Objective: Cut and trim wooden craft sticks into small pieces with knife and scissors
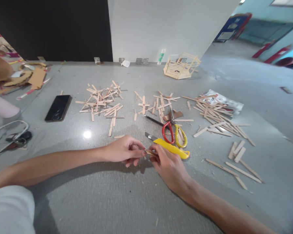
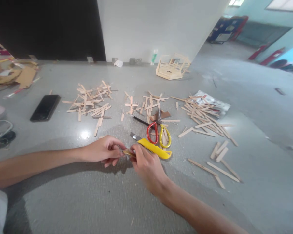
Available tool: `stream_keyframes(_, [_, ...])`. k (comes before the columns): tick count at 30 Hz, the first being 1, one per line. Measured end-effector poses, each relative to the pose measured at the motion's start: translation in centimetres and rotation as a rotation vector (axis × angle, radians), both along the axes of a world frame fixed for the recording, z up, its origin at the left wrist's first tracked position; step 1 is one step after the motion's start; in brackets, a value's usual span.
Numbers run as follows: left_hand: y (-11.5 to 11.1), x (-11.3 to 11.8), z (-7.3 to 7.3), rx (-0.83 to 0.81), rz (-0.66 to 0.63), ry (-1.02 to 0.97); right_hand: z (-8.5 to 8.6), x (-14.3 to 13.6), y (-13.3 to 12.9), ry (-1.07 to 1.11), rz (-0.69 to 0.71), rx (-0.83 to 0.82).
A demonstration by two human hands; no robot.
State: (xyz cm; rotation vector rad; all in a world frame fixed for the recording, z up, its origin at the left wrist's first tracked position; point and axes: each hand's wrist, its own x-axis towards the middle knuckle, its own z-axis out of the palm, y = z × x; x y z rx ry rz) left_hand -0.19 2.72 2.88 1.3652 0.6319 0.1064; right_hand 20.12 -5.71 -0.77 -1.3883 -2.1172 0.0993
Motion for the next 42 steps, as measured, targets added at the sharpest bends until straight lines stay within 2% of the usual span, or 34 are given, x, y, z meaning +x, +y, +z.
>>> stream_keyframes(8, [-0.2,0.0,-0.2,0.035,-0.016,0.029,-0.1,0.0,0.2,-0.029,-0.1,0.085])
stream_keyframes(14, [-0.4,0.0,0.3,0.105,0.018,0.012,1.3,-0.1,0.1,0.19,-0.118,-0.003])
stream_keyframes(19, [-0.4,0.0,0.4,0.141,0.021,0.003,0.7,-0.1,-0.3,0.276,-0.063,-0.091])
stream_keyframes(30, [-0.2,0.0,-0.4,0.156,-0.006,0.043,0.7,0.0,0.2,0.075,0.037,-0.114])
stream_keyframes(34, [-0.1,0.0,-0.7,0.129,-0.011,0.037,0.8,-0.1,0.2,0.066,0.078,-0.12])
stream_keyframes(42, [-0.1,0.0,-1.3,0.116,-0.029,-0.006,0.5,0.1,0.2,-0.037,0.095,-0.057])
